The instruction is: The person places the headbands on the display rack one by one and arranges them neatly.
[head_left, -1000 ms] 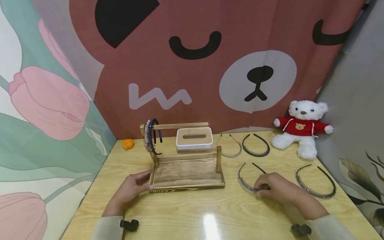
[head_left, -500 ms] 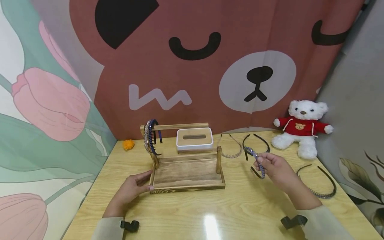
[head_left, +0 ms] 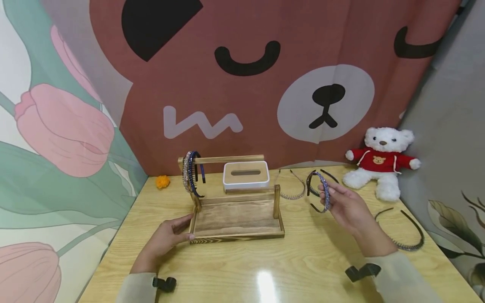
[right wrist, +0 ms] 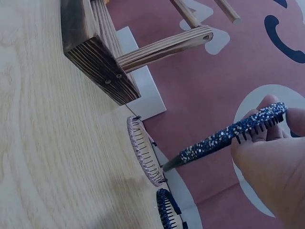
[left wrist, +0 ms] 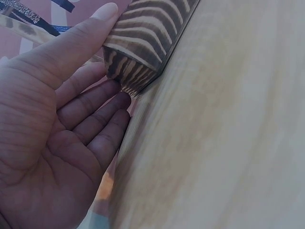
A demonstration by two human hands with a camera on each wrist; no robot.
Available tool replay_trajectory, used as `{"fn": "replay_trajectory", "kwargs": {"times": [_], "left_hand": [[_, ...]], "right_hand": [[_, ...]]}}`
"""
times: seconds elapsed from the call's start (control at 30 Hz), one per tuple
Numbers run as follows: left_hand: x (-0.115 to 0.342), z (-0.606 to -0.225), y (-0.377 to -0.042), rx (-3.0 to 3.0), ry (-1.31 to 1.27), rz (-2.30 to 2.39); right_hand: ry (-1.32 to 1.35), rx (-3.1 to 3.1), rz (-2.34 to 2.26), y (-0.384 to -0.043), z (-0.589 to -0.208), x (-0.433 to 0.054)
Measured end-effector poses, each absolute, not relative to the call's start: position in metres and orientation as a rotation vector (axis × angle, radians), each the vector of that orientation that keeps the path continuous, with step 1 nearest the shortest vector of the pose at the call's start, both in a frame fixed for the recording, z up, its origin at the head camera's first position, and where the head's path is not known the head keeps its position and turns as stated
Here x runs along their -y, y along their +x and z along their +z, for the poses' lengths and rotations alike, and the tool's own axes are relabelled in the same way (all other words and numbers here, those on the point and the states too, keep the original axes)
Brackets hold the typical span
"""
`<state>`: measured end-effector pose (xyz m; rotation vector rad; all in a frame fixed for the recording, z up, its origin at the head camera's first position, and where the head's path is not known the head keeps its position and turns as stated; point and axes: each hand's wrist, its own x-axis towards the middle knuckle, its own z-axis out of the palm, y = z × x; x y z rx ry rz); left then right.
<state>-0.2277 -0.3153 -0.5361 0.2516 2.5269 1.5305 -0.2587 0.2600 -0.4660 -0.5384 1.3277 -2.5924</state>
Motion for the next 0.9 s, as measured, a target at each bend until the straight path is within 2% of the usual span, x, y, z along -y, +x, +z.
{"fn": "replay_trajectory", "kwargs": {"times": [0.47, 0.9], "left_hand": [[0.314, -0.535, -0.227, -2.563, 0.253, 1.491], [0.316, -0.535, -0.228, -2.551, 0.279, 1.506]], "right_hand": [[-0.384, -1.389, -2.761, -0.260, -0.454, -0.241], [-0.399, -1.145, -2.920, -0.268, -0.397, -0.195]]}}
